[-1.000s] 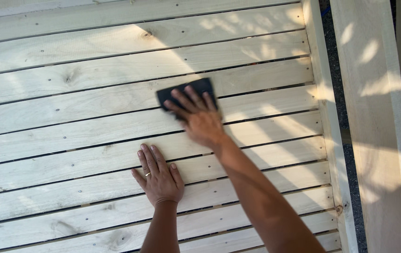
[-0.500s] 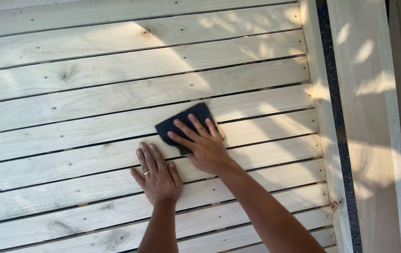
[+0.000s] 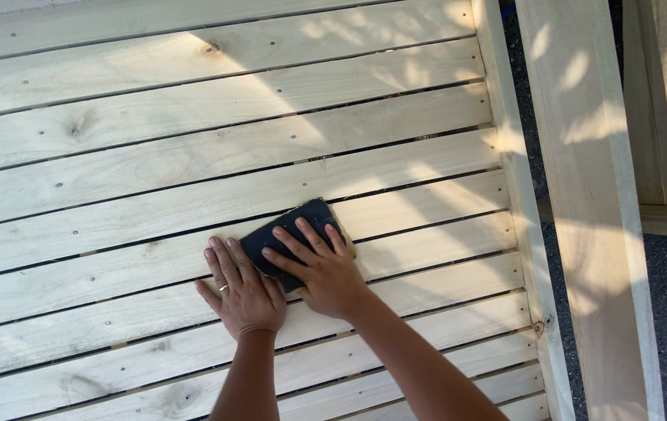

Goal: The person sands the slatted seat and frame of an unfinished wooden bench using a black sanding block, working across the flat slats and along the edges. They briefly sit on the ground to sand a lower edge, then stand and continue sanding different sections of the seat.

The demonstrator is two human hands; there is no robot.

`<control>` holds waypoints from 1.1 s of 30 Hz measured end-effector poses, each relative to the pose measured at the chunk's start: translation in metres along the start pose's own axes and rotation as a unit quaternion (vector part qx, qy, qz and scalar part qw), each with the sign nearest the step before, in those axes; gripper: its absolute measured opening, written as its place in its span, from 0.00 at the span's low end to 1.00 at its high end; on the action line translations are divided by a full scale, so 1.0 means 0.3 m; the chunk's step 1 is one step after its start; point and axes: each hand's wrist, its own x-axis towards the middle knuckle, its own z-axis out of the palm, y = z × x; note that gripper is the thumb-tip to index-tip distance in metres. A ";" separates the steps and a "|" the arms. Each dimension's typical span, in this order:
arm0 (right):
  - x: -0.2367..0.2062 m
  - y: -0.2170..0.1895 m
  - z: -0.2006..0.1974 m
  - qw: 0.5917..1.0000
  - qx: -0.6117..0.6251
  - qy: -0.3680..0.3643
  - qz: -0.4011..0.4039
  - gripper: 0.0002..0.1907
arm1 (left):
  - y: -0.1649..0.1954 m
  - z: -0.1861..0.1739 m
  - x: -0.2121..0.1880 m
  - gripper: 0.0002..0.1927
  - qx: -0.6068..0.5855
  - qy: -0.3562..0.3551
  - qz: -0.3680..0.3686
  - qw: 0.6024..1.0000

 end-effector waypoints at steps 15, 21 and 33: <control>-0.273 -0.100 0.020 0.999 0.038 0.021 0.026 0.45 | -0.001 -0.005 -0.006 0.38 -0.004 -0.035 -0.007 0.999; -0.537 0.413 -0.047 0.956 -0.039 0.069 0.282 0.32 | 0.009 -0.012 0.006 0.38 -0.008 -0.036 -0.013 0.999; -0.296 -0.208 0.178 0.997 -0.062 0.027 0.047 0.41 | -0.046 -0.024 0.048 0.35 -0.123 -0.007 0.034 0.992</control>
